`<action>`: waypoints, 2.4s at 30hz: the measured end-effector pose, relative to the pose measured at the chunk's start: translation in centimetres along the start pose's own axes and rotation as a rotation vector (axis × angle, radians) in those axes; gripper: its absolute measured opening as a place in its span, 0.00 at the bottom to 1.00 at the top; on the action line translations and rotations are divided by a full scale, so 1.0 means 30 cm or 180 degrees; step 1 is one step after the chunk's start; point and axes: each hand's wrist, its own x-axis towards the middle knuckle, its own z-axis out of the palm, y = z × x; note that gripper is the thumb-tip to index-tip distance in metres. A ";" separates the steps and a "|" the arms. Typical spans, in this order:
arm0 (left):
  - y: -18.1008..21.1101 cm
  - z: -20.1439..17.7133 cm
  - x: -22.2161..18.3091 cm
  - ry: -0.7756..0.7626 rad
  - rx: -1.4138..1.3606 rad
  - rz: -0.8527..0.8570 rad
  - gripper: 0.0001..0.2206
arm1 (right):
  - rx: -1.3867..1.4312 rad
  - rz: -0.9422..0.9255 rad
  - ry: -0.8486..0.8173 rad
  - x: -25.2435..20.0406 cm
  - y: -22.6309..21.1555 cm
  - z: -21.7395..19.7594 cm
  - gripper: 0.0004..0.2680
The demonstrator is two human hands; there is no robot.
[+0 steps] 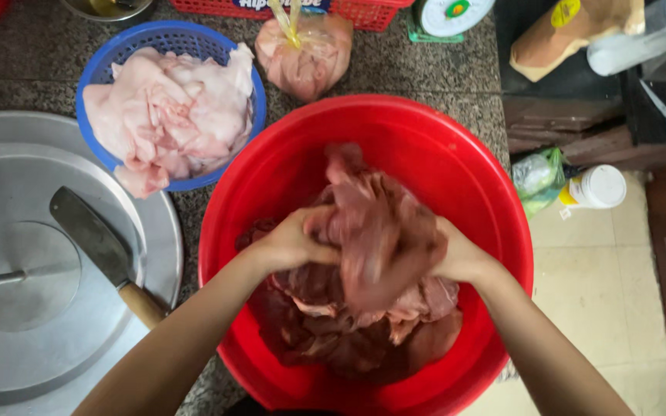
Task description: The person seasons large pieces of raw meat in a red bowl by hand, repeatedly turning and rubbing the meat to distribute the spices.
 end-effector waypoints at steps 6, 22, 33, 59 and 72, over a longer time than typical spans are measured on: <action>0.105 0.070 -0.151 -0.0317 0.2530 0.0667 0.33 | -0.2140 -0.0659 0.0592 -0.226 -0.250 0.230 0.25; 0.109 0.191 -0.267 -0.0310 0.4588 0.0981 0.35 | -0.2851 0.0198 0.0744 -0.256 -0.142 0.581 0.18; 0.067 -0.006 0.097 -0.0193 0.4917 0.0271 0.34 | -0.3275 0.0537 0.1310 0.088 -0.225 0.433 0.26; -0.137 0.301 -0.473 0.2215 0.2885 0.0784 0.37 | -0.2334 0.0168 0.2813 -0.415 0.154 0.426 0.17; -0.183 0.029 -0.373 0.1677 0.2114 0.0171 0.31 | 0.1562 0.1961 0.3993 -0.610 0.090 0.851 0.26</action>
